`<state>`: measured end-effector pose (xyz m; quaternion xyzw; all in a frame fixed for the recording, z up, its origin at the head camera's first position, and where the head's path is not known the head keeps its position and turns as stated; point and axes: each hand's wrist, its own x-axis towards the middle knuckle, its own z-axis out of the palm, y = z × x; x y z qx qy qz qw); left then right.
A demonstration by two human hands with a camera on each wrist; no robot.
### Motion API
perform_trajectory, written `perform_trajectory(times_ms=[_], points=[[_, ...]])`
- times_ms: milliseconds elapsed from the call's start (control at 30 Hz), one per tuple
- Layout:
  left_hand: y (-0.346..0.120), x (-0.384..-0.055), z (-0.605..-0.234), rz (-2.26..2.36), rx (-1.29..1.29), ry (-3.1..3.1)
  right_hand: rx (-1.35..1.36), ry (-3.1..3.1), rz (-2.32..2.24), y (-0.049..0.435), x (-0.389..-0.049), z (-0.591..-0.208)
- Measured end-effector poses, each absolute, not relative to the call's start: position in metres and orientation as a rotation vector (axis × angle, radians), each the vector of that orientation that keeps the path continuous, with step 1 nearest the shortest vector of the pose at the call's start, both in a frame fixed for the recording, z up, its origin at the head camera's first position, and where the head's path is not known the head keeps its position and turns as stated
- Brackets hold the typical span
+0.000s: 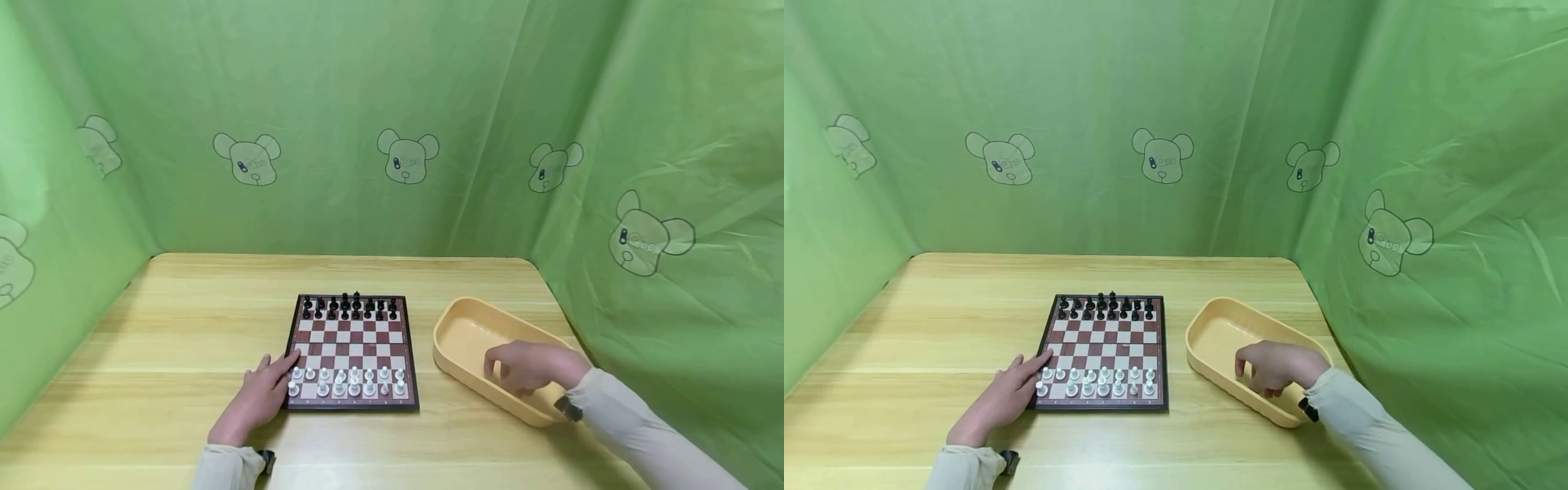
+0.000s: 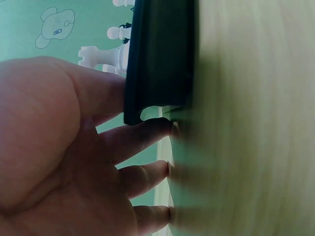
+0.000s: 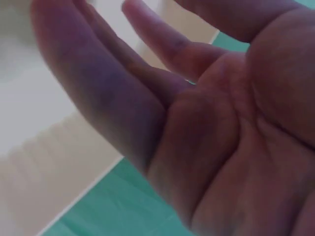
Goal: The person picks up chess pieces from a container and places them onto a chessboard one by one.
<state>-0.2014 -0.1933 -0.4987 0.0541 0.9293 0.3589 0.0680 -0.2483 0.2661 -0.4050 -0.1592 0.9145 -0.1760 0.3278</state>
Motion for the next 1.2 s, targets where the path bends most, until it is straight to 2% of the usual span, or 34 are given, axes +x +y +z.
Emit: perform_trajectory(times_ms=[267,633,967,1200], points=[[-0.193,-0.201,-0.5,1.099,0.181,2.809,-0.491,2.422,-0.358,0.263,-0.258,-0.419],[-0.193,-0.202,-0.501,1.111,0.175,2.801,-0.403,2.456,-0.26,0.261,-0.266,-0.429],[-0.194,-0.202,-0.5,1.1,0.184,2.812,-0.576,2.451,-0.351,0.245,-0.278,-0.428],[-0.194,-0.203,-0.501,1.108,0.18,2.8,-0.595,2.452,-0.142,0.243,-0.275,-0.426]])
